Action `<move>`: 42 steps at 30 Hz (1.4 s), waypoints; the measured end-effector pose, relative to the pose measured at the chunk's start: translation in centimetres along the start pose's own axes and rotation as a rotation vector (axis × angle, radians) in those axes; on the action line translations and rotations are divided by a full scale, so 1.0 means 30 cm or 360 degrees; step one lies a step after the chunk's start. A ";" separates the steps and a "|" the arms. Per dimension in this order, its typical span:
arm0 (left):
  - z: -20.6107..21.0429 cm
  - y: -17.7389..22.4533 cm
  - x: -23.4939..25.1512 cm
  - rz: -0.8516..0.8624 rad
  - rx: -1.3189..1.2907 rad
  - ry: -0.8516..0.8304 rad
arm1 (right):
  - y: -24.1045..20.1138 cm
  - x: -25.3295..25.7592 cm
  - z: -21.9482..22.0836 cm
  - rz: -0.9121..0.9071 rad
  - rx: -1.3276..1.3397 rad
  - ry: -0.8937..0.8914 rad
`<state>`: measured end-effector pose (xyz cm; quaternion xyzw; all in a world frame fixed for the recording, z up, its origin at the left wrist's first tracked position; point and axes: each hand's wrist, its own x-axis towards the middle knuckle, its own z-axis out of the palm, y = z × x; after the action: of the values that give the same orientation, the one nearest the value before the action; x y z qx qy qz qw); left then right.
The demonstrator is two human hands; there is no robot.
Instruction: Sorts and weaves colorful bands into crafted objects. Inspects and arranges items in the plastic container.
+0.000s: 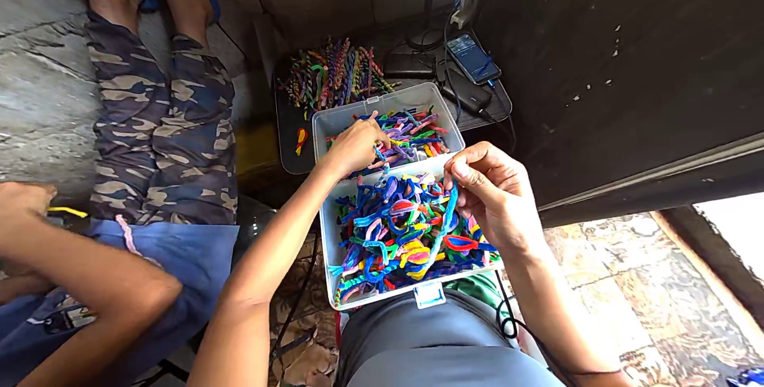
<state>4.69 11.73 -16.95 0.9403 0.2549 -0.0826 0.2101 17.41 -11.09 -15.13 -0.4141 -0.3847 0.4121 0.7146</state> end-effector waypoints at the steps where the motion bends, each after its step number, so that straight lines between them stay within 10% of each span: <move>1: 0.016 0.006 0.017 -0.0037 0.0147 -0.0076 | 0.005 0.000 0.000 0.0012 -0.0010 -0.0009; 15: 0.047 0.073 0.119 0.0252 0.0282 -0.0024 | 0.027 -0.017 -0.003 0.0037 -0.0052 0.0003; 27: 0.059 0.085 0.171 -0.0021 0.0482 -0.0256 | 0.032 -0.022 -0.040 0.0006 -0.0212 0.0075; 37: -0.075 0.055 -0.017 0.0107 -0.0541 0.0832 | 0.037 -0.018 -0.055 -0.0079 -0.0273 0.0153; 42: -0.100 0.198 -0.190 0.0477 -0.1174 0.0927 | 0.034 -0.031 -0.039 -0.0141 -0.0254 0.0212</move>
<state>3.02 5.86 -10.67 0.8136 0.1773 0.3106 0.4585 17.83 -11.91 -16.68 -0.4787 -0.3859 0.3198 0.7209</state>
